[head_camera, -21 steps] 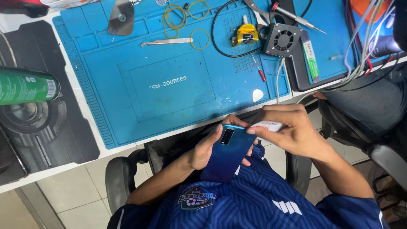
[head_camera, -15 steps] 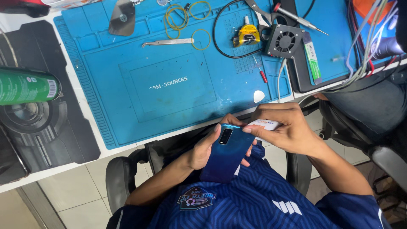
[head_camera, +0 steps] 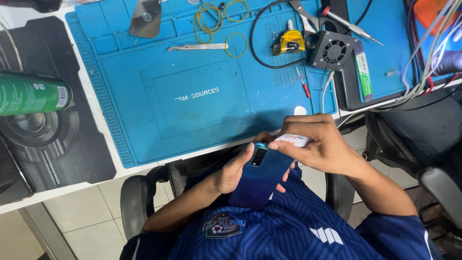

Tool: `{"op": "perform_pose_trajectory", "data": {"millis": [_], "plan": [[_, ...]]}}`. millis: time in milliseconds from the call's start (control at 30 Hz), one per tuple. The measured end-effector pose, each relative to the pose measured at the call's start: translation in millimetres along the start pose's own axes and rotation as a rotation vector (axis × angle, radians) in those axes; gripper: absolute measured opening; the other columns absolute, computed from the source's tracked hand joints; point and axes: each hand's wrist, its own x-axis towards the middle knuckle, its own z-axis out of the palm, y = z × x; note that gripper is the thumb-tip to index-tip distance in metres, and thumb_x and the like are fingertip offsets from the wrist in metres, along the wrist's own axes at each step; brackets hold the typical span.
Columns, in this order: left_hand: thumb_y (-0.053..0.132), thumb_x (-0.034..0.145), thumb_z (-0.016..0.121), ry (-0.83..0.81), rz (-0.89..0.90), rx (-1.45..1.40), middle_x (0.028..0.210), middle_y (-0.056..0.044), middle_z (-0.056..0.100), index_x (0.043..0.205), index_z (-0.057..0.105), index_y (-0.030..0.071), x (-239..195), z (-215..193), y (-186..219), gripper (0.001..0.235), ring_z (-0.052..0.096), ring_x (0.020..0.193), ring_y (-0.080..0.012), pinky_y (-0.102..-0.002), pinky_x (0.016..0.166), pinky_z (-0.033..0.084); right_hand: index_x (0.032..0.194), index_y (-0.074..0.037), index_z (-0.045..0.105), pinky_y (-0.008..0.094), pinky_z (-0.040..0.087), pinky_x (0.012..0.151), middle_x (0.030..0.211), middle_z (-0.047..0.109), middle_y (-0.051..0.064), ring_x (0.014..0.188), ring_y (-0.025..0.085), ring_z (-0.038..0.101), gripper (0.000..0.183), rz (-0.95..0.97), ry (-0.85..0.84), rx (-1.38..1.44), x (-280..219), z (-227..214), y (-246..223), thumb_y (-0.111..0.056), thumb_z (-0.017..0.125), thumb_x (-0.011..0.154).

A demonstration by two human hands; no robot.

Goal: The person removes the back cover of a smartphone using a prying tool and a heat gun. They then use a screwdriver to remove screws from the internal frame and separate the screen assembly from the chassis.

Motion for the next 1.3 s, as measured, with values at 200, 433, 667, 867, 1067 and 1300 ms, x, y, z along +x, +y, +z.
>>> {"op": "perform_pose_trajectory", "data": {"millis": [200, 433, 667, 867, 1067, 1300], "plan": [[0.061, 0.109, 0.030, -0.002, -0.004, -0.008, 0.139, -0.025, 0.052, 0.158, 0.028, 0.010, -1, -3, -1, 0.071, 0.061, 0.123, -0.0315, -0.054, 0.100, 0.058, 0.080, 0.002, 0.069, 0.031, 0.040, 0.051, 0.068, 0.061, 0.005, 0.056, 0.014, 0.058, 0.021, -0.029, -0.010, -0.005, 6, 1, 1, -0.014, 0.079, 0.087], [0.063, 0.110, 0.032, -0.012, 0.024, 0.014, 0.139, -0.025, 0.052, 0.162, 0.025, 0.009, -4, -3, -8, 0.076, 0.061, 0.123, -0.0310, -0.053, 0.100, 0.058, 0.081, 0.000, 0.071, 0.030, 0.042, 0.050, 0.068, 0.065, 0.004, 0.055, 0.013, 0.061, 0.017, 0.003, -0.006, 0.012, 9, 5, -1, -0.013, 0.079, 0.087], [0.061, 0.110, 0.036, -0.024, 0.002, -0.061, 0.141, -0.025, 0.053, 0.160, 0.025, 0.009, -1, -11, -12, 0.073, 0.061, 0.127, -0.0325, -0.054, 0.103, 0.057, 0.089, 0.003, 0.072, 0.031, 0.046, 0.054, 0.072, 0.064, 0.008, 0.060, 0.017, 0.061, 0.019, -0.012, -0.104, -0.022, 14, -8, 0, -0.014, 0.080, 0.085], [0.064, 0.110, 0.032, -0.032, -0.013, 0.002, 0.139, -0.025, 0.053, 0.160, 0.029, 0.004, -1, -10, -10, 0.078, 0.061, 0.126, -0.0321, -0.052, 0.103, 0.057, 0.092, 0.002, 0.072, 0.032, 0.048, 0.055, 0.075, 0.066, 0.008, 0.062, 0.019, 0.066, 0.017, -0.065, -0.130, -0.020, 17, -10, -7, -0.014, 0.077, 0.088], [0.065, 0.107, 0.029, -0.017, -0.044, 0.012, 0.140, -0.023, 0.054, 0.159, 0.031, -0.002, -2, -10, -11, 0.084, 0.061, 0.126, -0.0312, -0.051, 0.103, 0.056, 0.091, 0.002, 0.073, 0.034, 0.047, 0.052, 0.071, 0.065, 0.009, 0.058, 0.021, 0.065, 0.018, -0.083, -0.171, -0.083, 24, -10, -11, -0.016, 0.077, 0.088], [0.065, 0.114, 0.028, -0.076, -0.031, -0.053, 0.136, -0.025, 0.054, 0.157, 0.036, -0.008, -4, -10, -15, 0.085, 0.061, 0.123, -0.0321, -0.051, 0.108, 0.055, 0.090, 0.000, 0.074, 0.036, 0.046, 0.052, 0.071, 0.066, 0.009, 0.059, 0.024, 0.064, 0.019, -0.114, -0.218, -0.099, 34, -10, -19, -0.018, 0.076, 0.089]]}}
